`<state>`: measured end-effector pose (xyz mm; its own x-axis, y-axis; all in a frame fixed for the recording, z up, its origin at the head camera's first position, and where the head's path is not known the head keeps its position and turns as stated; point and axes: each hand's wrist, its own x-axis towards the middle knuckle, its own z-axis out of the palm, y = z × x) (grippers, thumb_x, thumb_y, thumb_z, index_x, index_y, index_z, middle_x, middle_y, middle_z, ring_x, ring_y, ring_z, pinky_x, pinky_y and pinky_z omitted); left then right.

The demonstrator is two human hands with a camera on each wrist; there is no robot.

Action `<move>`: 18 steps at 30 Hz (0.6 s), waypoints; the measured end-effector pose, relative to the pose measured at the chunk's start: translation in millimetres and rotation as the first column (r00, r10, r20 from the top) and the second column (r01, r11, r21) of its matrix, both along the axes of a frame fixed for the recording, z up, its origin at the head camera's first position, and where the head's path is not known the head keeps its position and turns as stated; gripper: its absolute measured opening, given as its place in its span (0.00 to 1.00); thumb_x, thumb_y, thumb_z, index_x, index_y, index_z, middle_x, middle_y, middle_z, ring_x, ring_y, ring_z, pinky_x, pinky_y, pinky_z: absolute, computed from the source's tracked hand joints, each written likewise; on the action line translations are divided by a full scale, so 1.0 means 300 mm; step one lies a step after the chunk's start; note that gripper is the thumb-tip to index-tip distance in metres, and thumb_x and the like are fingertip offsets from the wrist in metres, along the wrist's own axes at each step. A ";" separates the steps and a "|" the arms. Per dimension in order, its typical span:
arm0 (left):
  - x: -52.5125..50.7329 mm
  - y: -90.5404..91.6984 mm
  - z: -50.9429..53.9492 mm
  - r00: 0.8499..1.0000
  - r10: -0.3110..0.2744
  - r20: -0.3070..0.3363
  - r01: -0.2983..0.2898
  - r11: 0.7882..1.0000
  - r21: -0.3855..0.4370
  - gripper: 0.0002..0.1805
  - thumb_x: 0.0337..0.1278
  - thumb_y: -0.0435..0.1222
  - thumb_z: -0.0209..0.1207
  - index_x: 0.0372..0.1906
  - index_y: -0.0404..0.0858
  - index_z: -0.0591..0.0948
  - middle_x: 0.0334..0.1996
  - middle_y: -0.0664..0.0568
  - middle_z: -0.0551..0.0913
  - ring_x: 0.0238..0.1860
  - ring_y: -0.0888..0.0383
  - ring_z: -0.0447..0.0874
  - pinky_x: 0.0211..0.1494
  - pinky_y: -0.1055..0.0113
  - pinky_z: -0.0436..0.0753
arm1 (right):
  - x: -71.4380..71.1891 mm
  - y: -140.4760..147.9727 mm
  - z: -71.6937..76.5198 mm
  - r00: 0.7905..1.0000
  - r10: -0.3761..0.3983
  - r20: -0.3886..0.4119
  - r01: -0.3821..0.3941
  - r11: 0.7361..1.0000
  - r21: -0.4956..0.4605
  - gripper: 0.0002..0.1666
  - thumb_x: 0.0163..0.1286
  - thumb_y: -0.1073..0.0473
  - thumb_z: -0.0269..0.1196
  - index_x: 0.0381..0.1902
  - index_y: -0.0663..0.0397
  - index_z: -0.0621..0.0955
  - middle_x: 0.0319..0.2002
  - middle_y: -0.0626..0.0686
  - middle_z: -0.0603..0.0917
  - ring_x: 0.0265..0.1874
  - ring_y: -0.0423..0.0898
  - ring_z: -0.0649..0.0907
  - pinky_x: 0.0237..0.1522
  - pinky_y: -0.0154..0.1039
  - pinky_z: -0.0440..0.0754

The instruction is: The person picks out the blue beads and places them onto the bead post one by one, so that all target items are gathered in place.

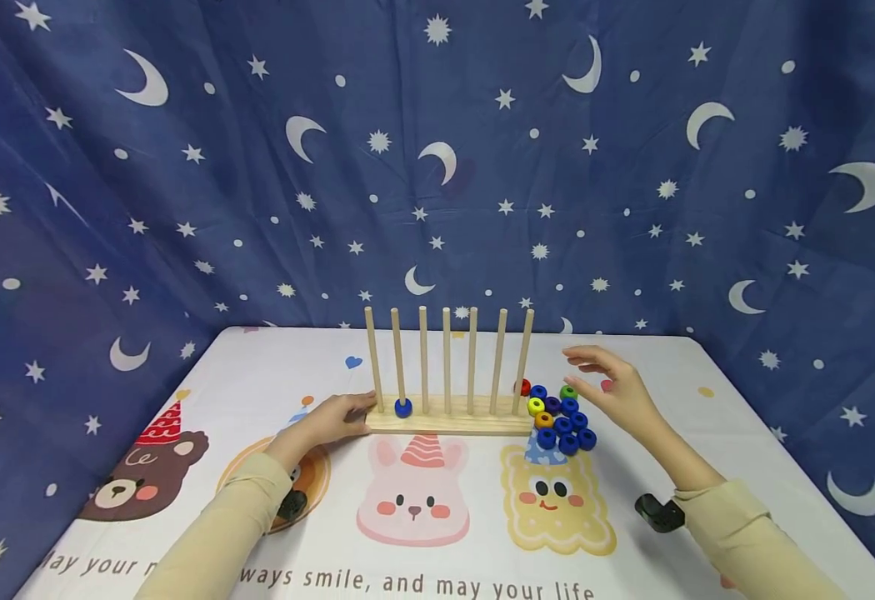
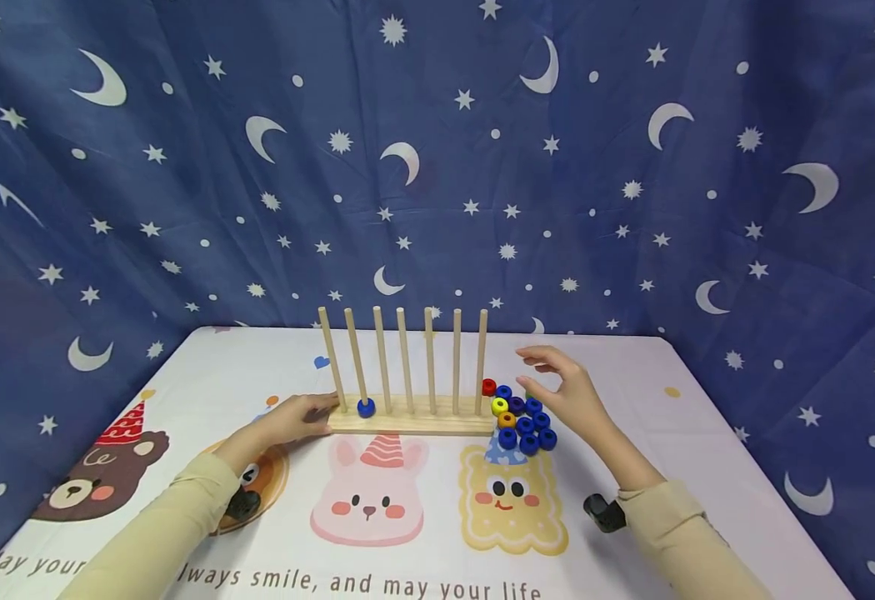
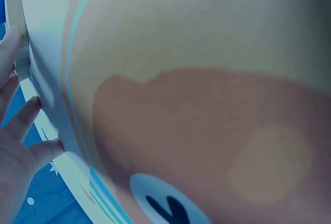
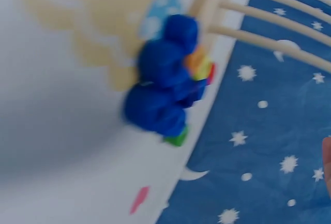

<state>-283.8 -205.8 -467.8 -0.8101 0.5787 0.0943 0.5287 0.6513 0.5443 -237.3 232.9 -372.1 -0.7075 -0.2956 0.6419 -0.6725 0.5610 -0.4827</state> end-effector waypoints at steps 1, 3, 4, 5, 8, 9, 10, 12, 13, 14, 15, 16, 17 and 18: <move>-0.005 -0.003 0.001 1.000 -0.013 -0.006 0.013 1.000 0.007 0.31 0.57 0.44 0.61 0.62 0.32 0.72 0.65 0.39 0.70 0.66 0.37 0.66 0.69 0.48 0.66 | -0.007 0.019 -0.020 1.000 -0.011 0.000 0.011 1.000 0.014 0.25 0.50 0.77 0.67 0.49 0.66 0.79 0.44 0.63 0.84 0.41 0.48 0.82 0.48 0.15 0.74; -0.009 -0.006 0.003 1.000 -0.026 -0.012 0.027 1.000 0.012 0.31 0.57 0.46 0.61 0.63 0.33 0.72 0.65 0.40 0.70 0.65 0.38 0.66 0.69 0.48 0.66 | -0.009 0.053 -0.049 1.000 -0.023 0.012 0.023 0.999 0.038 0.25 0.51 0.75 0.68 0.50 0.63 0.79 0.44 0.61 0.84 0.41 0.46 0.82 0.47 0.17 0.75; -0.007 -0.002 0.007 1.000 -0.018 0.000 0.018 1.000 0.009 0.31 0.57 0.45 0.61 0.63 0.33 0.72 0.65 0.40 0.69 0.66 0.38 0.65 0.69 0.48 0.65 | -0.008 0.069 -0.062 0.999 -0.028 0.026 0.027 0.998 0.048 0.25 0.52 0.74 0.68 0.50 0.62 0.79 0.44 0.61 0.84 0.41 0.43 0.82 0.46 0.18 0.76; -0.005 0.002 0.012 1.000 -0.008 0.009 0.008 1.000 0.000 0.31 0.58 0.45 0.61 0.63 0.33 0.72 0.66 0.40 0.69 0.66 0.38 0.65 0.70 0.48 0.64 | -0.004 0.082 -0.073 0.999 -0.040 0.037 0.037 0.997 0.062 0.24 0.53 0.73 0.68 0.50 0.62 0.79 0.44 0.60 0.84 0.41 0.40 0.81 0.46 0.20 0.77; 0.021 0.031 0.055 0.998 0.050 0.036 -0.048 0.997 -0.063 0.30 0.56 0.39 0.62 0.62 0.29 0.72 0.65 0.37 0.68 0.66 0.35 0.64 0.69 0.44 0.64 | 0.008 0.115 -0.100 0.996 -0.062 0.065 0.057 0.995 0.086 0.23 0.56 0.69 0.68 0.51 0.61 0.79 0.45 0.59 0.84 0.42 0.35 0.80 0.45 0.21 0.78; 0.022 0.035 0.059 0.997 0.061 0.037 -0.058 0.995 -0.077 0.30 0.56 0.38 0.62 0.62 0.29 0.72 0.65 0.37 0.68 0.66 0.36 0.64 0.69 0.44 0.63 | 0.010 0.123 -0.106 0.995 -0.069 0.074 0.062 0.994 0.095 0.23 0.56 0.68 0.68 0.51 0.62 0.79 0.45 0.59 0.84 0.42 0.33 0.79 0.46 0.20 0.77; 0.024 0.038 0.062 0.997 0.070 0.040 -0.067 0.994 -0.089 0.29 0.56 0.37 0.62 0.62 0.28 0.71 0.65 0.37 0.68 0.66 0.36 0.63 0.69 0.45 0.63 | 0.012 0.131 -0.112 0.994 -0.074 0.084 0.065 0.992 0.105 0.23 0.57 0.67 0.68 0.51 0.62 0.78 0.45 0.60 0.84 0.43 0.33 0.79 0.46 0.19 0.76; 0.024 0.038 0.063 0.997 0.073 0.031 -0.069 0.993 -0.099 0.29 0.55 0.36 0.62 0.61 0.27 0.71 0.65 0.37 0.68 0.66 0.36 0.64 0.69 0.45 0.64 | 0.013 0.142 -0.122 0.991 -0.080 0.105 0.066 0.990 0.125 0.23 0.57 0.65 0.68 0.52 0.62 0.78 0.46 0.60 0.84 0.44 0.36 0.79 0.47 0.17 0.75; 0.024 0.035 0.062 0.997 0.071 0.030 -0.067 0.993 -0.097 0.29 0.55 0.35 0.63 0.61 0.27 0.71 0.65 0.37 0.68 0.66 0.36 0.64 0.68 0.45 0.64 | 0.012 0.147 -0.128 0.990 -0.080 0.116 0.064 0.989 0.136 0.24 0.58 0.65 0.68 0.53 0.62 0.77 0.47 0.60 0.83 0.44 0.40 0.80 0.47 0.18 0.75; 0.023 0.033 0.059 0.997 0.070 0.032 -0.066 0.993 -0.096 0.29 0.55 0.35 0.63 0.61 0.27 0.71 0.65 0.36 0.68 0.66 0.36 0.64 0.68 0.45 0.64 | 0.012 0.150 -0.133 0.989 -0.077 0.125 0.059 0.988 0.146 0.24 0.58 0.65 0.68 0.53 0.63 0.77 0.48 0.61 0.83 0.44 0.44 0.81 0.47 0.19 0.76; 0.024 0.031 0.058 0.997 0.070 0.033 -0.067 0.993 -0.097 0.29 0.55 0.35 0.62 0.61 0.27 0.71 0.65 0.36 0.68 0.66 0.36 0.64 0.68 0.45 0.64 | 0.013 0.153 -0.137 0.989 -0.074 0.131 0.053 0.986 0.157 0.25 0.58 0.64 0.68 0.54 0.63 0.77 0.48 0.61 0.83 0.45 0.44 0.81 0.47 0.21 0.77; 0.025 0.029 0.056 0.997 0.068 0.030 -0.065 0.993 -0.097 0.29 0.55 0.35 0.62 0.61 0.27 0.71 0.65 0.36 0.68 0.66 0.36 0.64 0.68 0.44 0.64 | 0.012 0.155 -0.143 0.988 -0.071 0.136 0.048 0.985 0.167 0.26 0.58 0.64 0.68 0.54 0.63 0.76 0.49 0.61 0.82 0.46 0.47 0.81 0.47 0.24 0.79; 0.026 0.028 0.055 0.997 0.067 0.029 -0.064 0.993 -0.096 0.29 0.55 0.35 0.63 0.61 0.27 0.71 0.65 0.36 0.68 0.66 0.36 0.64 0.68 0.45 0.64 | 0.013 0.158 -0.148 0.988 -0.063 0.140 0.038 0.984 0.176 0.26 0.58 0.64 0.68 0.55 0.63 0.76 0.49 0.62 0.82 0.46 0.51 0.81 0.47 0.28 0.80; 0.026 0.028 0.054 0.998 0.065 0.026 -0.062 0.994 -0.095 0.29 0.55 0.35 0.63 0.61 0.27 0.71 0.65 0.36 0.69 0.66 0.36 0.65 0.68 0.45 0.64 | 0.013 0.160 -0.152 0.988 -0.055 0.143 0.029 0.983 0.181 0.27 0.57 0.64 0.68 0.55 0.64 0.76 0.49 0.62 0.82 0.46 0.54 0.80 0.46 0.31 0.82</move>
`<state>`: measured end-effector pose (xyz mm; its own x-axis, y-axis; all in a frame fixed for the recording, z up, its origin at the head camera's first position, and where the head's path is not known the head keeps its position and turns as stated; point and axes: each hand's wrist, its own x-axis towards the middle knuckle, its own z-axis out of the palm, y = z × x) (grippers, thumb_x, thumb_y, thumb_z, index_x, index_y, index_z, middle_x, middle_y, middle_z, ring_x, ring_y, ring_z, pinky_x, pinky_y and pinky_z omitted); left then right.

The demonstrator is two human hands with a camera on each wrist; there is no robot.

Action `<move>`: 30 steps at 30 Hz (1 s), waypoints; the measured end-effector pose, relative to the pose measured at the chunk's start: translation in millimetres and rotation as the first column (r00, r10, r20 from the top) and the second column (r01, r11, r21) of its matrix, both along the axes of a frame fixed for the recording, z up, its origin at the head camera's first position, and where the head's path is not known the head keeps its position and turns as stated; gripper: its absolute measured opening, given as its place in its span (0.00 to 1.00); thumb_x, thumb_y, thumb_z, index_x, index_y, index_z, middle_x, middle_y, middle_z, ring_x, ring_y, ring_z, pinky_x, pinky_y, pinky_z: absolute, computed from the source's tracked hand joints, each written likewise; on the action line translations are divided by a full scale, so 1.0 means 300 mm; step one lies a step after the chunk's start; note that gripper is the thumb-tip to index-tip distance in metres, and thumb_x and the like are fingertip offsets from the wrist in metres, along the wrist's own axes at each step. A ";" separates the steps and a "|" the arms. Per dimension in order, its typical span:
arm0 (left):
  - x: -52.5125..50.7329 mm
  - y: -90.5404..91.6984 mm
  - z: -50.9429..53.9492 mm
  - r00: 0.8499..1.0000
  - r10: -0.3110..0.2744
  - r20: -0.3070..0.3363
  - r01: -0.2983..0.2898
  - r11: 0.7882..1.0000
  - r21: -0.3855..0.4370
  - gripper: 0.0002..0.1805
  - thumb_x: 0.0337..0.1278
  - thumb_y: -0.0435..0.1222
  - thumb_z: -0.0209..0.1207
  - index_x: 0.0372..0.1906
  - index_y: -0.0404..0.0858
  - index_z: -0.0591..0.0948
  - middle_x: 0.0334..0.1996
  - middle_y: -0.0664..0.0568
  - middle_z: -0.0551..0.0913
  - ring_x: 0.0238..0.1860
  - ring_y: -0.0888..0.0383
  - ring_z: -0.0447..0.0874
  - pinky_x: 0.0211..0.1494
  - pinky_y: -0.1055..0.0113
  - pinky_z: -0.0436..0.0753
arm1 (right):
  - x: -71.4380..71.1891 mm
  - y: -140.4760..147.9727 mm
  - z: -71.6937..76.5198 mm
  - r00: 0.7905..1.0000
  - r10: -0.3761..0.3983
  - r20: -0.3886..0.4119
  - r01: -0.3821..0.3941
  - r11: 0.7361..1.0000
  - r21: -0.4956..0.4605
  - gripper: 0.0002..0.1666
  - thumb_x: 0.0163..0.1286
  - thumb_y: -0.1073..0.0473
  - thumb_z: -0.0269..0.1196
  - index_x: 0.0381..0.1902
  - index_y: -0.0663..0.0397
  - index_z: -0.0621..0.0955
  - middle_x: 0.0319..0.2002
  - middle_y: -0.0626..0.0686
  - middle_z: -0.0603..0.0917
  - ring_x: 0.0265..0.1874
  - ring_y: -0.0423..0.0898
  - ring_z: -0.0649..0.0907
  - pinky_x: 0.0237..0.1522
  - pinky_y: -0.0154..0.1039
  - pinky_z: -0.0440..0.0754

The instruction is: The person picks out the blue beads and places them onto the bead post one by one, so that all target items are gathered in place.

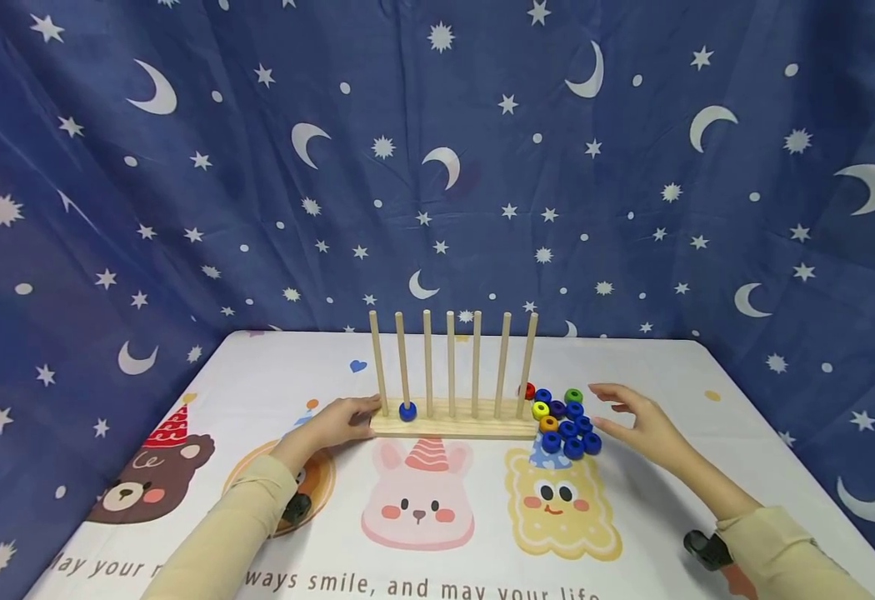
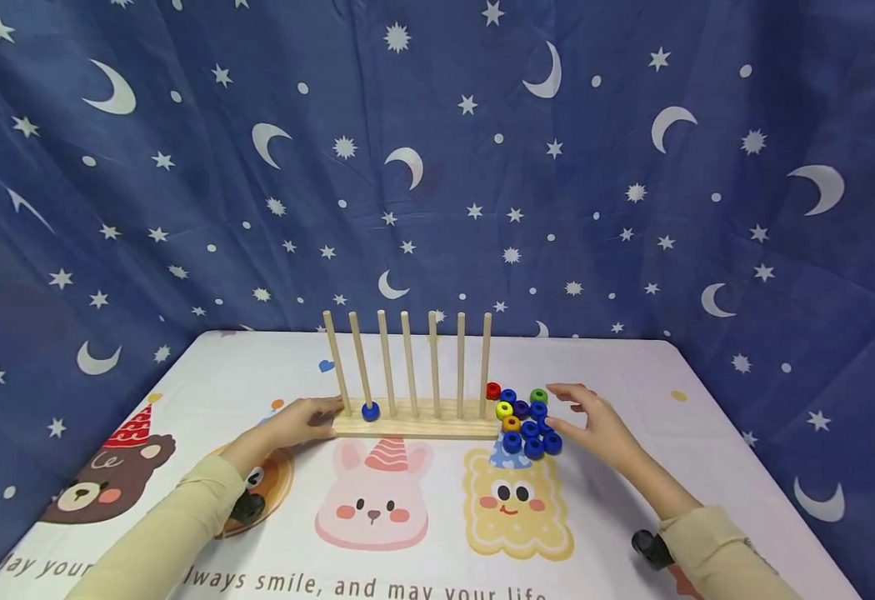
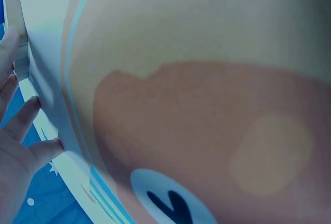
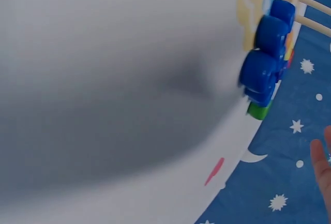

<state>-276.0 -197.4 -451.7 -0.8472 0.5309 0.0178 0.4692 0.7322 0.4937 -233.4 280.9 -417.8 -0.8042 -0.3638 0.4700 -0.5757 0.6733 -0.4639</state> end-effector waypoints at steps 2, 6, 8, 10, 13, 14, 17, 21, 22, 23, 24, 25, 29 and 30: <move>0.000 0.003 -0.004 1.000 -0.004 -0.003 0.004 1.000 0.001 0.29 0.55 0.35 0.63 0.61 0.27 0.71 0.65 0.36 0.69 0.66 0.36 0.65 0.68 0.45 0.65 | 0.003 0.009 -0.006 1.000 0.014 0.011 -0.014 1.000 0.027 0.28 0.57 0.64 0.68 0.56 0.65 0.75 0.50 0.63 0.81 0.47 0.58 0.80 0.45 0.40 0.83; -0.002 0.008 -0.007 1.000 -0.008 -0.008 0.008 1.000 0.006 0.29 0.54 0.35 0.63 0.61 0.27 0.72 0.64 0.36 0.69 0.65 0.36 0.65 0.68 0.45 0.65 | 0.009 0.032 -0.016 0.998 0.029 0.060 -0.033 0.996 0.078 0.32 0.56 0.62 0.69 0.57 0.69 0.73 0.53 0.66 0.79 0.48 0.62 0.79 0.45 0.54 0.81; -0.003 0.007 -0.007 1.000 -0.009 -0.009 0.009 1.000 0.002 0.29 0.55 0.35 0.63 0.61 0.27 0.72 0.64 0.36 0.69 0.65 0.36 0.65 0.68 0.45 0.65 | 0.011 0.045 -0.020 0.995 0.037 0.088 -0.045 0.995 0.093 0.34 0.56 0.61 0.69 0.58 0.71 0.72 0.54 0.68 0.78 0.49 0.64 0.79 0.46 0.58 0.79; -0.003 0.005 -0.006 1.000 -0.004 -0.003 0.004 1.000 0.000 0.29 0.55 0.35 0.63 0.61 0.28 0.72 0.64 0.36 0.69 0.65 0.36 0.65 0.68 0.45 0.65 | 0.009 0.057 -0.026 0.993 0.039 0.112 -0.050 0.994 0.099 0.36 0.56 0.61 0.69 0.58 0.73 0.71 0.54 0.69 0.77 0.50 0.66 0.78 0.46 0.60 0.79; -0.005 0.002 -0.008 1.000 -0.003 -0.011 0.003 1.000 -0.009 0.29 0.55 0.35 0.63 0.61 0.28 0.72 0.64 0.36 0.69 0.65 0.36 0.66 0.68 0.45 0.65 | 0.003 0.071 -0.034 0.987 0.031 0.156 -0.050 0.992 0.116 0.36 0.56 0.60 0.69 0.58 0.74 0.70 0.54 0.70 0.77 0.51 0.68 0.78 0.48 0.61 0.78; -0.005 0.002 -0.008 1.000 -0.004 -0.014 0.004 1.000 -0.011 0.29 0.55 0.35 0.63 0.61 0.28 0.72 0.64 0.36 0.70 0.65 0.36 0.66 0.67 0.45 0.66 | 0.000 0.074 -0.037 0.985 0.025 0.171 -0.047 0.991 0.126 0.37 0.56 0.59 0.69 0.58 0.74 0.70 0.54 0.71 0.77 0.51 0.68 0.78 0.48 0.61 0.78; -0.006 0.002 -0.011 1.000 -0.002 -0.014 0.002 1.000 -0.004 0.29 0.54 0.35 0.63 0.61 0.28 0.72 0.64 0.36 0.70 0.65 0.36 0.66 0.67 0.45 0.66 | -0.006 0.079 -0.049 0.975 0.002 0.220 -0.039 0.986 0.165 0.37 0.57 0.56 0.69 0.58 0.75 0.71 0.54 0.70 0.77 0.52 0.68 0.77 0.49 0.61 0.78; -0.004 0.003 -0.012 1.000 0.002 -0.013 -0.002 1.000 -0.005 0.29 0.55 0.35 0.63 0.61 0.28 0.72 0.64 0.36 0.69 0.65 0.36 0.65 0.68 0.45 0.65 | -0.010 0.076 -0.065 0.956 -0.018 0.294 -0.048 0.975 0.218 0.37 0.58 0.52 0.68 0.56 0.75 0.72 0.53 0.70 0.78 0.52 0.67 0.78 0.50 0.59 0.79; -0.003 0.003 -0.012 1.000 0.005 -0.009 -0.005 1.000 -0.003 0.29 0.55 0.35 0.63 0.61 0.28 0.72 0.64 0.36 0.69 0.65 0.36 0.65 0.68 0.46 0.65 | -0.011 0.074 -0.069 0.950 -0.021 0.310 -0.053 0.972 0.228 0.37 0.58 0.51 0.68 0.55 0.75 0.72 0.53 0.70 0.78 0.52 0.66 0.78 0.50 0.59 0.79; -0.002 0.003 -0.012 1.000 0.005 -0.010 -0.005 1.000 -0.003 0.29 0.55 0.35 0.63 0.61 0.28 0.72 0.64 0.36 0.69 0.65 0.36 0.65 0.68 0.46 0.65 | -0.013 0.072 -0.072 0.945 -0.028 0.327 -0.053 0.970 0.235 0.37 0.58 0.51 0.68 0.55 0.75 0.73 0.52 0.70 0.79 0.52 0.66 0.78 0.50 0.58 0.79; -0.002 0.003 -0.012 1.000 0.007 -0.008 -0.007 1.000 0.003 0.28 0.54 0.34 0.63 0.61 0.28 0.72 0.64 0.36 0.69 0.65 0.36 0.65 0.68 0.46 0.65 | -0.014 0.070 -0.074 0.939 -0.033 0.342 -0.053 0.969 0.239 0.37 0.58 0.50 0.68 0.54 0.75 0.73 0.52 0.70 0.79 0.52 0.66 0.79 0.50 0.58 0.79; -0.001 0.003 -0.011 1.000 0.006 -0.013 -0.006 1.000 0.002 0.28 0.54 0.34 0.63 0.60 0.28 0.72 0.64 0.36 0.69 0.65 0.36 0.66 0.68 0.46 0.66 | -0.016 0.069 -0.077 0.936 -0.041 0.350 -0.049 0.968 0.245 0.37 0.57 0.50 0.68 0.54 0.75 0.73 0.51 0.70 0.79 0.51 0.65 0.79 0.50 0.57 0.80; 0.000 0.004 -0.010 1.000 0.009 -0.017 -0.008 1.000 0.013 0.28 0.54 0.34 0.63 0.60 0.27 0.73 0.64 0.36 0.70 0.65 0.36 0.66 0.68 0.46 0.66 | -0.022 0.067 -0.084 0.924 -0.068 0.377 -0.033 0.966 0.255 0.36 0.57 0.50 0.69 0.52 0.75 0.74 0.49 0.69 0.81 0.50 0.64 0.80 0.51 0.56 0.79; 0.000 0.004 -0.011 1.000 0.007 -0.020 -0.006 1.000 0.010 0.28 0.54 0.34 0.63 0.60 0.27 0.73 0.63 0.35 0.70 0.65 0.36 0.66 0.67 0.46 0.66 | -0.023 0.068 -0.086 0.921 -0.074 0.384 -0.028 0.966 0.256 0.35 0.57 0.51 0.69 0.52 0.75 0.75 0.49 0.69 0.81 0.50 0.64 0.80 0.52 0.56 0.79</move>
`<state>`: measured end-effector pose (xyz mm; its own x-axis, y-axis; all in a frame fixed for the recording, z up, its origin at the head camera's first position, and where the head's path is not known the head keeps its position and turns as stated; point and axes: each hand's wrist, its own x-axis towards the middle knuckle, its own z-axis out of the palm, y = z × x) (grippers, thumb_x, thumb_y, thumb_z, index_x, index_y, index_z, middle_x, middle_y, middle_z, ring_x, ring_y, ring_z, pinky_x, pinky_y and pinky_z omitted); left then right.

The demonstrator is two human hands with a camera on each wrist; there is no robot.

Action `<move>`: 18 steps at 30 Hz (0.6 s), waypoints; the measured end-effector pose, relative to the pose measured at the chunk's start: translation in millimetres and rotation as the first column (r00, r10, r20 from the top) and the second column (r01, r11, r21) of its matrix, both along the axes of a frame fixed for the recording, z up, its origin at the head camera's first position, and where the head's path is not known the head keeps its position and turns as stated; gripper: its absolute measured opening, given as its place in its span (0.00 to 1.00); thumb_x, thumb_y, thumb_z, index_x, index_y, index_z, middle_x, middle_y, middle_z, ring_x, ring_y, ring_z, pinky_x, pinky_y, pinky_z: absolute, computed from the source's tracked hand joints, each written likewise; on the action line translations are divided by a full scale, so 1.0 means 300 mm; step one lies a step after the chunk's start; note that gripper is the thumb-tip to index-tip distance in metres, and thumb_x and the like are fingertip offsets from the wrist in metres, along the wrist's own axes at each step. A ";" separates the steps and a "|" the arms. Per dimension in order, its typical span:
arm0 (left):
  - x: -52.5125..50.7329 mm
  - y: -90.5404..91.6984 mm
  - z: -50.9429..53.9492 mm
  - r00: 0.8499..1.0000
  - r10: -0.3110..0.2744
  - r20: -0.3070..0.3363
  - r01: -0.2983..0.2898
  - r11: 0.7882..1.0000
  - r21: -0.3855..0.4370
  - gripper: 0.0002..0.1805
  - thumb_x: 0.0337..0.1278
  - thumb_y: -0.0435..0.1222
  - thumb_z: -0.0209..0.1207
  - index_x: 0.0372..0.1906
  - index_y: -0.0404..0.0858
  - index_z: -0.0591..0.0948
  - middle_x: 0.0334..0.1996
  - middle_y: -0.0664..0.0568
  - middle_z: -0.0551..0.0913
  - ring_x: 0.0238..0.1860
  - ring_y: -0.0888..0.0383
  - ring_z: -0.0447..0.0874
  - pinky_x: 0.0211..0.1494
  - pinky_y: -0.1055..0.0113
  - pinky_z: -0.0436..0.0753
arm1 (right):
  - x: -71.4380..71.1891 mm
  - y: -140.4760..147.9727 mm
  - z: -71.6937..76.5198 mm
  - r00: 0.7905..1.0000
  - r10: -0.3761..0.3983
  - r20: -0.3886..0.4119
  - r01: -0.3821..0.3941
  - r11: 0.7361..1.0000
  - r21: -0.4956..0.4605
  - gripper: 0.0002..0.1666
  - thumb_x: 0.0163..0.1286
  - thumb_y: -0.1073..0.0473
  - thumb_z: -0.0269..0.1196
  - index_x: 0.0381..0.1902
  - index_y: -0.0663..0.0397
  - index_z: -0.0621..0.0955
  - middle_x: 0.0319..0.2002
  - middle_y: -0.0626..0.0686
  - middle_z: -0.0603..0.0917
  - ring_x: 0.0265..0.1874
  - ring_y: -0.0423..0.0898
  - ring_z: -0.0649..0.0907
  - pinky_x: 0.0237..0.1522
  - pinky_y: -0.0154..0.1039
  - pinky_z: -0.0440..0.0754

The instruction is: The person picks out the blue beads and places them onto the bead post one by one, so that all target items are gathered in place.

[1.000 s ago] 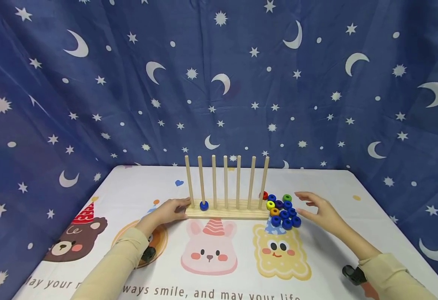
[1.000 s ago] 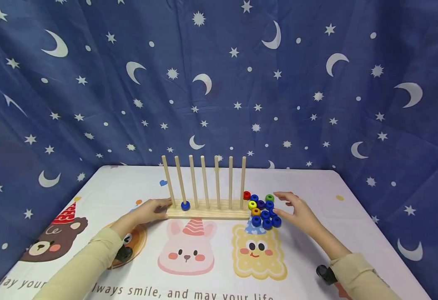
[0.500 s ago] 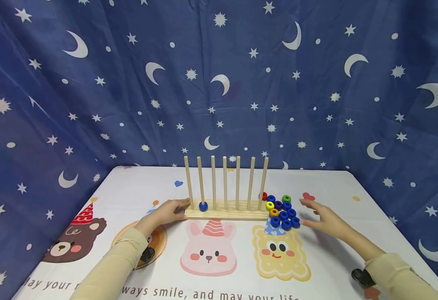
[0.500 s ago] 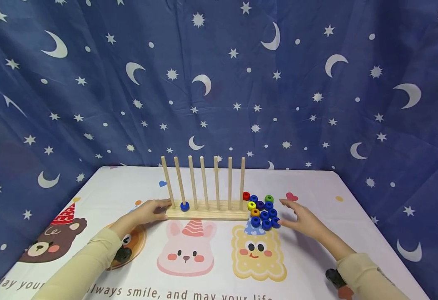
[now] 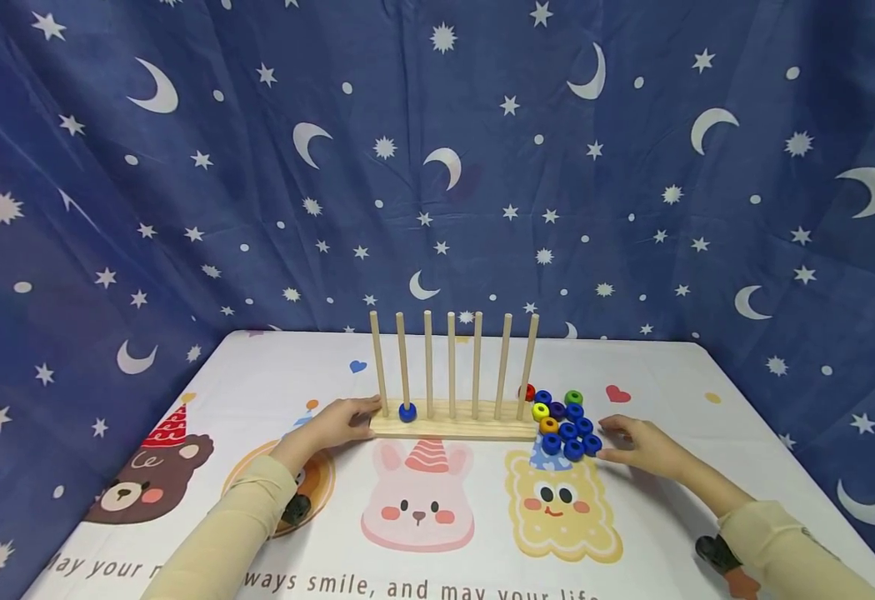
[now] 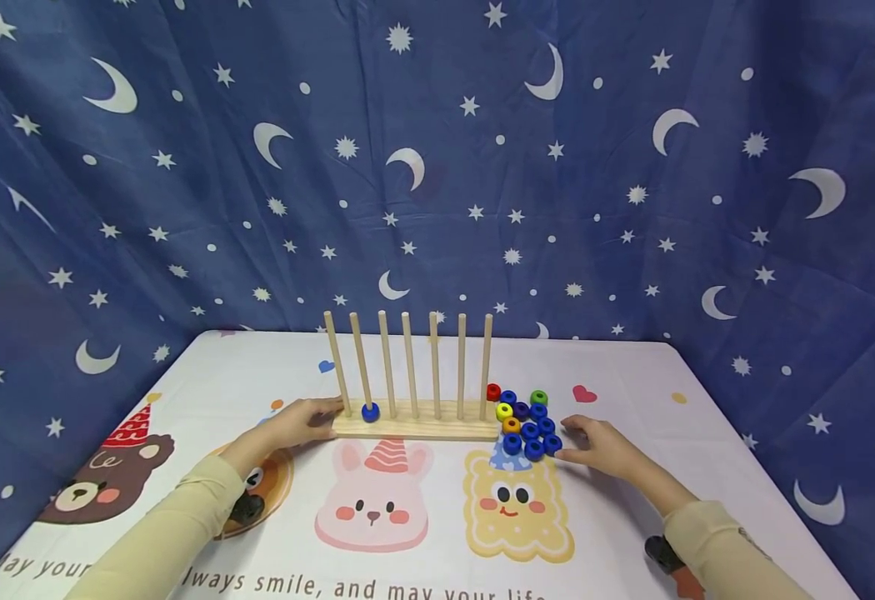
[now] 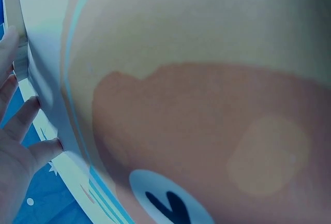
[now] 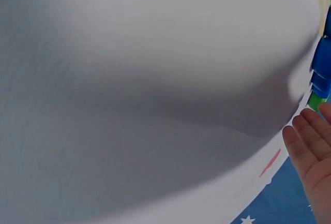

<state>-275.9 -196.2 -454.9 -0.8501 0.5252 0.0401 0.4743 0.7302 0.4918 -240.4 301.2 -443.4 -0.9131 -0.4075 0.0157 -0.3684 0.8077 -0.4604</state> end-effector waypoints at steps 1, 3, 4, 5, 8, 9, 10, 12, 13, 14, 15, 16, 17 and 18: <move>-0.001 0.002 0.001 1.000 -0.006 -0.009 0.006 1.000 -0.007 0.28 0.54 0.34 0.63 0.60 0.27 0.73 0.63 0.35 0.70 0.65 0.36 0.66 0.67 0.45 0.66 | -0.002 0.002 -0.001 1.000 -0.007 0.006 0.007 1.000 0.003 0.35 0.56 0.51 0.69 0.51 0.75 0.75 0.49 0.69 0.81 0.50 0.63 0.80 0.52 0.56 0.79; -0.003 0.007 0.001 1.000 -0.008 -0.002 0.008 1.000 0.003 0.28 0.54 0.34 0.63 0.60 0.27 0.73 0.63 0.35 0.70 0.65 0.36 0.66 0.68 0.46 0.66 | -0.004 0.007 -0.004 1.000 -0.018 0.019 0.017 1.000 0.001 0.34 0.56 0.52 0.69 0.51 0.75 0.75 0.48 0.68 0.81 0.49 0.63 0.80 0.52 0.56 0.79; -0.004 0.009 0.002 1.000 -0.011 -0.002 0.011 1.000 0.005 0.28 0.54 0.34 0.63 0.60 0.27 0.73 0.63 0.35 0.70 0.65 0.36 0.66 0.68 0.46 0.66 | -0.005 0.009 -0.006 1.000 -0.021 0.023 0.021 1.000 0.001 0.33 0.56 0.53 0.69 0.50 0.74 0.76 0.47 0.67 0.81 0.49 0.62 0.81 0.52 0.56 0.79; -0.004 0.012 0.002 1.000 -0.019 -0.010 0.019 1.000 0.001 0.28 0.54 0.34 0.63 0.59 0.26 0.73 0.63 0.35 0.70 0.64 0.35 0.66 0.67 0.45 0.66 | -0.005 0.011 -0.007 0.999 -0.022 0.025 0.022 1.000 -0.001 0.32 0.56 0.53 0.69 0.50 0.74 0.76 0.47 0.67 0.82 0.49 0.62 0.81 0.52 0.55 0.79; -0.004 0.016 0.002 1.000 -0.019 0.008 0.019 1.000 0.018 0.28 0.54 0.34 0.63 0.60 0.27 0.72 0.64 0.35 0.70 0.65 0.35 0.66 0.68 0.46 0.65 | -0.006 0.009 -0.008 1.000 -0.023 0.021 0.024 1.000 -0.017 0.29 0.56 0.55 0.69 0.48 0.73 0.77 0.45 0.65 0.83 0.48 0.61 0.82 0.52 0.54 0.79; -0.002 0.016 0.002 1.000 -0.023 0.001 0.023 1.000 0.010 0.28 0.54 0.35 0.63 0.60 0.27 0.73 0.63 0.35 0.70 0.65 0.35 0.66 0.67 0.45 0.66 | -0.007 0.007 -0.007 1.000 -0.017 0.019 0.017 1.000 -0.022 0.28 0.56 0.55 0.69 0.47 0.73 0.77 0.44 0.65 0.83 0.47 0.61 0.82 0.51 0.54 0.79; -0.001 0.015 0.001 1.000 -0.017 0.007 0.017 1.000 0.012 0.28 0.55 0.35 0.63 0.60 0.27 0.73 0.64 0.35 0.70 0.65 0.35 0.66 0.67 0.45 0.66 | -0.007 0.002 -0.007 1.000 -0.021 0.021 0.022 0.999 -0.031 0.27 0.56 0.55 0.69 0.47 0.72 0.78 0.44 0.64 0.83 0.47 0.61 0.82 0.51 0.54 0.80; 0.001 0.011 0.000 1.000 0.002 0.022 -0.003 1.000 0.017 0.28 0.55 0.34 0.63 0.60 0.27 0.72 0.64 0.36 0.69 0.65 0.36 0.65 0.68 0.46 0.65 | -0.010 -0.007 -0.008 0.999 -0.018 0.030 0.020 0.999 -0.050 0.26 0.57 0.55 0.69 0.45 0.72 0.78 0.43 0.64 0.83 0.46 0.61 0.82 0.50 0.53 0.81; 0.002 0.008 -0.001 1.000 0.006 0.018 -0.007 1.000 0.012 0.28 0.55 0.34 0.63 0.60 0.27 0.73 0.64 0.36 0.70 0.65 0.36 0.66 0.68 0.46 0.65 | -0.012 -0.011 -0.008 0.999 -0.017 0.034 0.019 0.998 -0.054 0.26 0.57 0.55 0.69 0.45 0.72 0.78 0.42 0.64 0.83 0.46 0.60 0.82 0.49 0.53 0.81; 0.002 0.006 -0.002 1.000 0.011 0.014 -0.011 1.000 0.008 0.28 0.54 0.34 0.63 0.60 0.27 0.73 0.64 0.36 0.70 0.65 0.36 0.66 0.68 0.46 0.66 | -0.014 -0.015 -0.009 0.999 -0.024 0.041 0.027 0.998 -0.062 0.26 0.57 0.55 0.69 0.45 0.72 0.78 0.42 0.64 0.83 0.45 0.60 0.83 0.49 0.52 0.81; 0.003 0.003 -0.001 1.000 0.012 0.008 -0.012 1.000 0.006 0.28 0.54 0.34 0.63 0.60 0.27 0.73 0.64 0.36 0.70 0.65 0.36 0.66 0.67 0.45 0.66 | -0.017 -0.018 -0.010 0.998 -0.029 0.049 0.032 0.997 -0.070 0.25 0.57 0.56 0.69 0.44 0.72 0.79 0.42 0.64 0.84 0.45 0.60 0.83 0.49 0.52 0.82; 0.003 0.002 -0.001 1.000 0.017 0.013 -0.017 1.000 0.012 0.28 0.54 0.34 0.63 0.60 0.27 0.73 0.64 0.36 0.70 0.65 0.36 0.66 0.68 0.45 0.65 | -0.018 -0.019 -0.013 0.997 -0.041 0.059 0.045 0.996 -0.076 0.24 0.57 0.56 0.69 0.44 0.71 0.79 0.42 0.63 0.84 0.45 0.60 0.83 0.49 0.51 0.82; 0.003 0.001 -0.001 1.000 0.016 0.011 -0.016 1.000 0.014 0.28 0.54 0.34 0.63 0.60 0.27 0.73 0.64 0.36 0.70 0.65 0.36 0.66 0.68 0.45 0.65 | -0.020 -0.019 -0.014 0.997 -0.042 0.063 0.047 0.996 -0.078 0.24 0.57 0.57 0.69 0.44 0.71 0.79 0.42 0.63 0.84 0.45 0.59 0.83 0.48 0.51 0.82; 0.003 0.001 0.000 1.000 0.014 0.013 -0.014 1.000 0.021 0.28 0.54 0.34 0.63 0.60 0.27 0.73 0.64 0.36 0.70 0.65 0.36 0.66 0.68 0.45 0.65 | -0.021 -0.017 -0.015 0.997 -0.042 0.061 0.046 0.996 -0.076 0.24 0.56 0.57 0.69 0.43 0.71 0.79 0.42 0.63 0.84 0.44 0.59 0.83 0.47 0.50 0.83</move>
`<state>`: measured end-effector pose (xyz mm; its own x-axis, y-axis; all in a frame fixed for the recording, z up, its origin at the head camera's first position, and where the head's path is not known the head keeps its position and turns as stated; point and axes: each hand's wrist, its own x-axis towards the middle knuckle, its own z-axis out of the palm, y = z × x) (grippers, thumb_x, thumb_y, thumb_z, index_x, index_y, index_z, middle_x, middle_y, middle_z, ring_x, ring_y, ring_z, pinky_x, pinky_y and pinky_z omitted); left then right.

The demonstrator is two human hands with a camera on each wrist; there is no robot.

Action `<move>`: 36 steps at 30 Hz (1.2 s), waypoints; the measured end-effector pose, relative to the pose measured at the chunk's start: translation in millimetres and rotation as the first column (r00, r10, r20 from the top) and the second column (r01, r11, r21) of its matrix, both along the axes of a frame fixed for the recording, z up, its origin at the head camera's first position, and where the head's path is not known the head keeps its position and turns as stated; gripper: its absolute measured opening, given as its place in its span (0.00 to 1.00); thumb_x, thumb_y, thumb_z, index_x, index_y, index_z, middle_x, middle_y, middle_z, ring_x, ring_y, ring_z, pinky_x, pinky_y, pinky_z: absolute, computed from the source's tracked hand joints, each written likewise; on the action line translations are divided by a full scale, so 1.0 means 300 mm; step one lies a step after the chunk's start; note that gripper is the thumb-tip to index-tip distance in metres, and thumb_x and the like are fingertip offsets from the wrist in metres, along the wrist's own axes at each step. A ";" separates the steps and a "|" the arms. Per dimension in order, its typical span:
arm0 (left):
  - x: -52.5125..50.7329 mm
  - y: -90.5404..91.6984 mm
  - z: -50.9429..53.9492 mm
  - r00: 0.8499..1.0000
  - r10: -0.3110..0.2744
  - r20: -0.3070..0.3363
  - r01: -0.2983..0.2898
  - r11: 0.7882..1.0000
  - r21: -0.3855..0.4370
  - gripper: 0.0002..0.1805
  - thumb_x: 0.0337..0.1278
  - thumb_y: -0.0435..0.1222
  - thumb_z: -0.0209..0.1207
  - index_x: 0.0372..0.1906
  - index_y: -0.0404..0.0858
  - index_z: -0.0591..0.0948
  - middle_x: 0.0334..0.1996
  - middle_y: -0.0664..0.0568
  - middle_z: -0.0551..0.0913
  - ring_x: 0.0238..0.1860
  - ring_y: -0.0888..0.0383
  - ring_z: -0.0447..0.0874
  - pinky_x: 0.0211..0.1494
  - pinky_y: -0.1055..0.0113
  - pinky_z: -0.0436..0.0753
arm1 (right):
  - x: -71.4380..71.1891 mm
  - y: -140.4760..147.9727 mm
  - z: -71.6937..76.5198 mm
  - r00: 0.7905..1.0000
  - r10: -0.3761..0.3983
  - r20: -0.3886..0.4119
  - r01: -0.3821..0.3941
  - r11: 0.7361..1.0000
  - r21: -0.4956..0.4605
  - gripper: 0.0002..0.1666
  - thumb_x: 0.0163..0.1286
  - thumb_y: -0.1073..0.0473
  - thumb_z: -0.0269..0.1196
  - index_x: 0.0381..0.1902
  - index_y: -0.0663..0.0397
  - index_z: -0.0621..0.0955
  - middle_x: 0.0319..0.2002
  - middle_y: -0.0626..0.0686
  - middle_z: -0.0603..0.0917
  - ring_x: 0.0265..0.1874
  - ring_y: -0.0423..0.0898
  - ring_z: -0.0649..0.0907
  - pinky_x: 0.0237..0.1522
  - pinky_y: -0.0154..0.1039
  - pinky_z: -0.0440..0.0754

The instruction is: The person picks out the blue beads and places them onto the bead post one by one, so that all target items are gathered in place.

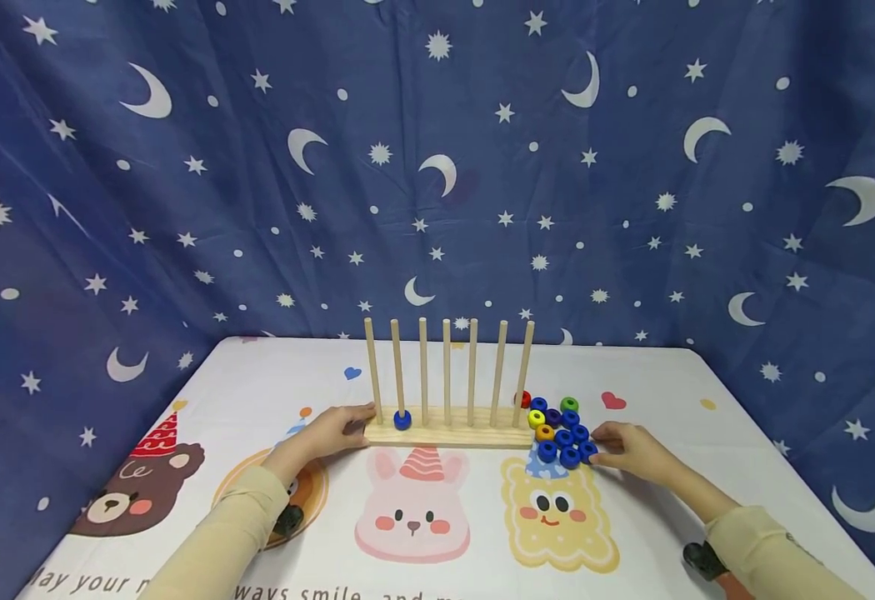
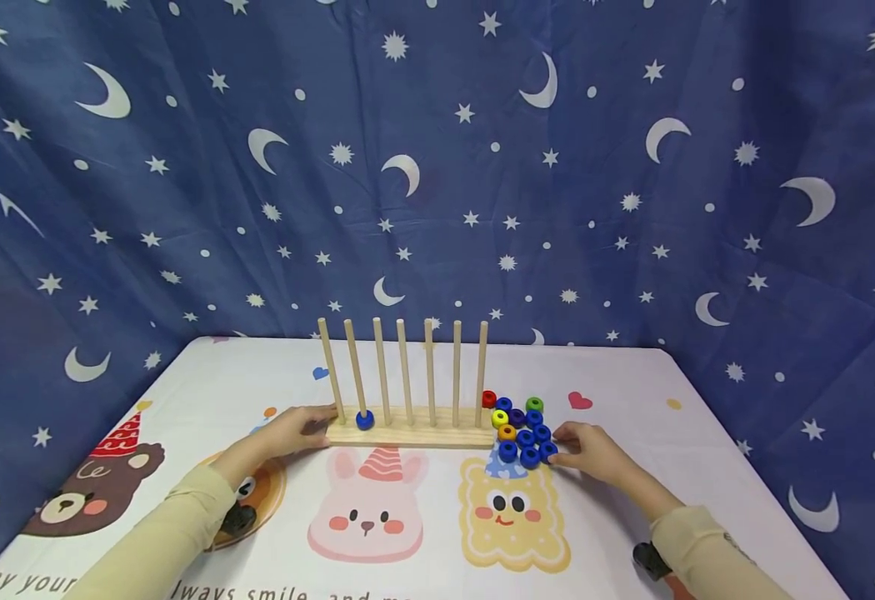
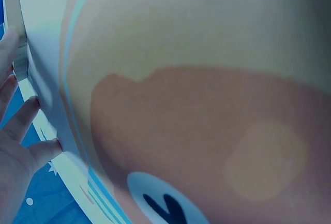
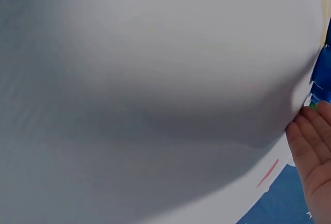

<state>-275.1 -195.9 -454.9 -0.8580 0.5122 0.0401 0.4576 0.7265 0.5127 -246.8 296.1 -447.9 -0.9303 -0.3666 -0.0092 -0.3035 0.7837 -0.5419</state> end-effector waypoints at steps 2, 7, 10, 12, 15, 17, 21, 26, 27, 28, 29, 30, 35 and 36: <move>0.000 -0.003 0.001 1.000 -0.006 -0.007 0.006 1.000 0.003 0.28 0.54 0.34 0.63 0.59 0.27 0.73 0.63 0.36 0.70 0.65 0.35 0.66 0.67 0.44 0.65 | -0.005 -0.001 -0.002 1.000 -0.007 0.000 0.007 1.000 0.000 0.22 0.55 0.58 0.70 0.42 0.70 0.79 0.41 0.62 0.84 0.44 0.58 0.84 0.47 0.49 0.83; -0.003 -0.007 -0.008 1.000 -0.006 -0.008 0.006 1.000 0.002 0.28 0.54 0.34 0.63 0.60 0.27 0.73 0.63 0.36 0.70 0.65 0.35 0.66 0.67 0.44 0.65 | -0.008 -0.004 -0.008 1.000 -0.006 -0.016 0.006 1.000 0.000 0.20 0.54 0.57 0.71 0.39 0.67 0.81 0.38 0.59 0.85 0.41 0.55 0.85 0.45 0.48 0.84; -0.003 -0.007 -0.011 1.000 -0.007 -0.001 0.007 1.000 0.003 0.28 0.54 0.35 0.63 0.60 0.27 0.73 0.64 0.36 0.70 0.65 0.35 0.66 0.67 0.44 0.65 | -0.006 -0.008 -0.011 0.999 -0.004 -0.043 0.004 1.000 0.001 0.19 0.53 0.57 0.71 0.37 0.66 0.81 0.36 0.58 0.86 0.38 0.53 0.85 0.43 0.47 0.85; 0.001 -0.006 -0.011 1.000 -0.012 -0.002 0.012 1.000 0.001 0.28 0.55 0.35 0.63 0.60 0.28 0.73 0.64 0.36 0.70 0.65 0.35 0.65 0.67 0.44 0.65 | -0.004 -0.011 -0.014 0.998 0.002 -0.068 -0.002 1.000 0.008 0.18 0.53 0.57 0.71 0.36 0.64 0.82 0.35 0.56 0.86 0.37 0.52 0.85 0.42 0.46 0.85; 0.007 -0.005 -0.010 1.000 -0.006 0.001 0.006 1.000 0.005 0.28 0.55 0.36 0.63 0.60 0.28 0.73 0.64 0.36 0.70 0.65 0.35 0.65 0.68 0.44 0.65 | -0.002 -0.014 -0.017 0.993 0.033 -0.112 -0.032 0.999 0.010 0.15 0.53 0.58 0.71 0.34 0.63 0.82 0.33 0.55 0.86 0.35 0.51 0.85 0.40 0.45 0.85; 0.007 -0.006 -0.009 1.000 -0.010 -0.013 0.010 1.000 -0.002 0.28 0.55 0.36 0.63 0.60 0.27 0.73 0.64 0.36 0.70 0.65 0.35 0.66 0.67 0.44 0.65 | -0.001 -0.015 -0.020 0.991 0.044 -0.126 -0.043 0.999 0.009 0.14 0.54 0.58 0.71 0.33 0.62 0.82 0.33 0.53 0.86 0.35 0.50 0.86 0.40 0.44 0.85; 0.004 -0.006 -0.004 1.000 -0.018 -0.026 0.018 1.000 0.004 0.28 0.55 0.36 0.63 0.59 0.27 0.73 0.63 0.35 0.70 0.64 0.35 0.66 0.67 0.44 0.65 | 0.000 -0.011 -0.019 0.988 0.056 -0.143 -0.056 0.998 0.007 0.13 0.54 0.60 0.70 0.33 0.63 0.82 0.32 0.54 0.86 0.34 0.49 0.86 0.39 0.43 0.85; 0.001 -0.004 -0.007 1.000 -0.019 -0.019 0.019 1.000 0.017 0.28 0.55 0.35 0.63 0.60 0.27 0.73 0.63 0.36 0.70 0.65 0.35 0.66 0.67 0.44 0.65 | -0.001 -0.006 -0.007 0.992 0.057 -0.115 -0.056 0.998 0.008 0.12 0.54 0.61 0.70 0.33 0.64 0.81 0.32 0.54 0.85 0.33 0.49 0.85 0.38 0.43 0.86; 0.000 -0.004 -0.007 1.000 -0.020 -0.020 0.020 1.000 0.015 0.28 0.55 0.35 0.63 0.60 0.27 0.73 0.63 0.36 0.70 0.65 0.35 0.66 0.67 0.44 0.65 | -0.001 -0.005 -0.001 0.994 0.052 -0.101 -0.051 0.999 0.012 0.12 0.55 0.61 0.70 0.33 0.64 0.81 0.32 0.54 0.85 0.33 0.49 0.85 0.38 0.43 0.86; 0.001 -0.004 -0.008 1.000 -0.018 -0.012 0.018 1.000 0.019 0.28 0.55 0.35 0.62 0.60 0.27 0.73 0.64 0.36 0.70 0.65 0.35 0.66 0.67 0.45 0.65 | 0.002 -0.004 0.003 0.995 0.047 -0.090 -0.046 0.999 0.020 0.12 0.55 0.60 0.70 0.33 0.63 0.81 0.32 0.54 0.86 0.34 0.49 0.85 0.39 0.44 0.85; 0.002 -0.004 -0.009 1.000 -0.021 -0.014 0.021 1.000 0.017 0.28 0.55 0.35 0.62 0.60 0.27 0.72 0.64 0.36 0.70 0.65 0.35 0.66 0.67 0.44 0.65 | 0.004 -0.003 0.009 0.995 0.044 -0.084 -0.042 0.999 0.030 0.13 0.55 0.59 0.69 0.33 0.63 0.81 0.33 0.54 0.86 0.34 0.50 0.85 0.39 0.45 0.85; 0.002 -0.004 -0.010 1.000 -0.024 -0.015 0.024 1.000 0.014 0.28 0.55 0.35 0.62 0.60 0.26 0.72 0.64 0.36 0.70 0.65 0.35 0.66 0.67 0.44 0.65 | 0.008 -0.003 0.015 0.996 0.040 -0.082 -0.037 0.998 0.041 0.12 0.55 0.59 0.69 0.33 0.62 0.81 0.33 0.54 0.86 0.35 0.50 0.85 0.40 0.46 0.85; 0.001 -0.007 -0.009 0.999 -0.023 -0.027 0.023 1.000 0.001 0.29 0.55 0.36 0.62 0.60 0.27 0.72 0.64 0.36 0.70 0.64 0.35 0.66 0.66 0.43 0.66 | 0.017 0.001 0.046 0.985 0.058 -0.163 -0.048 0.997 0.067 0.11 0.55 0.59 0.69 0.32 0.60 0.81 0.32 0.53 0.86 0.35 0.53 0.86 0.40 0.50 0.84; -0.001 -0.008 -0.010 0.999 -0.021 -0.028 0.021 1.000 -0.003 0.29 0.55 0.36 0.62 0.60 0.27 0.72 0.64 0.36 0.70 0.64 0.35 0.66 0.66 0.43 0.66 | 0.017 0.001 0.050 0.981 0.066 -0.180 -0.055 0.996 0.063 0.10 0.55 0.59 0.69 0.31 0.59 0.81 0.31 0.52 0.86 0.34 0.53 0.86 0.39 0.50 0.85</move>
<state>-275.3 -198.1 -458.1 -0.8454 0.5304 0.0630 0.4873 0.7177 0.4975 -241.7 296.4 -433.0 -0.8945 -0.4262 0.1352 -0.4407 0.7891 -0.4280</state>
